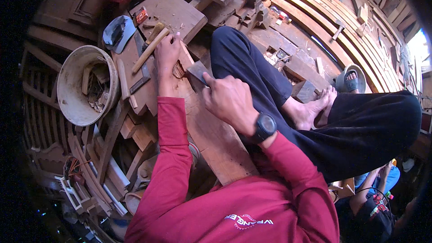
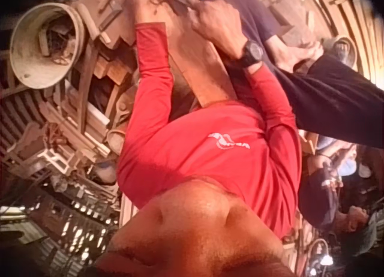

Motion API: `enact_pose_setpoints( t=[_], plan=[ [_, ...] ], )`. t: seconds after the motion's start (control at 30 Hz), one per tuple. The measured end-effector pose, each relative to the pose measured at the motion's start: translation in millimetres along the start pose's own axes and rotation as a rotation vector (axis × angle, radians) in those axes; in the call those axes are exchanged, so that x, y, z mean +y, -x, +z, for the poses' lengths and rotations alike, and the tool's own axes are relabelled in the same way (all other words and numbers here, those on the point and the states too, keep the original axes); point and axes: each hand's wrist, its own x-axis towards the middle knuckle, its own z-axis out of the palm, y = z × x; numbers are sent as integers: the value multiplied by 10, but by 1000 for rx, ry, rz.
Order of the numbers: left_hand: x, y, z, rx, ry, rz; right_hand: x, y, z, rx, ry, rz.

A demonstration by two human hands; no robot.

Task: Use a woodworking chisel or drawknife to carve and shape a piece of timber.

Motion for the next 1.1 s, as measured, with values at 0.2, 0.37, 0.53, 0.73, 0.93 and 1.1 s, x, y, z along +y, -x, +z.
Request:
enact_pose_setpoints(
  t=[0.2, 0.37, 0.53, 0.73, 0.93, 1.1],
  plan=[
    [43, -14, 113, 51, -36, 42, 78, -46, 45, 41, 1, 20],
    [177, 17, 20, 17, -1, -10, 178, -28, 123, 64, -127, 36],
    [157, -9, 105, 3, 10, -6, 232, -40, 100, 13, -261, 80],
    [207, 52, 36, -24, -20, -28, 413, -44, 368, -33, -487, 110],
    [248, 82, -55, -37, 29, -35, 400, -29, 340, 5, -482, 82],
    [240, 33, -272, 39, 45, 56, 288, -62, 102, -75, -476, 93]
  ],
)
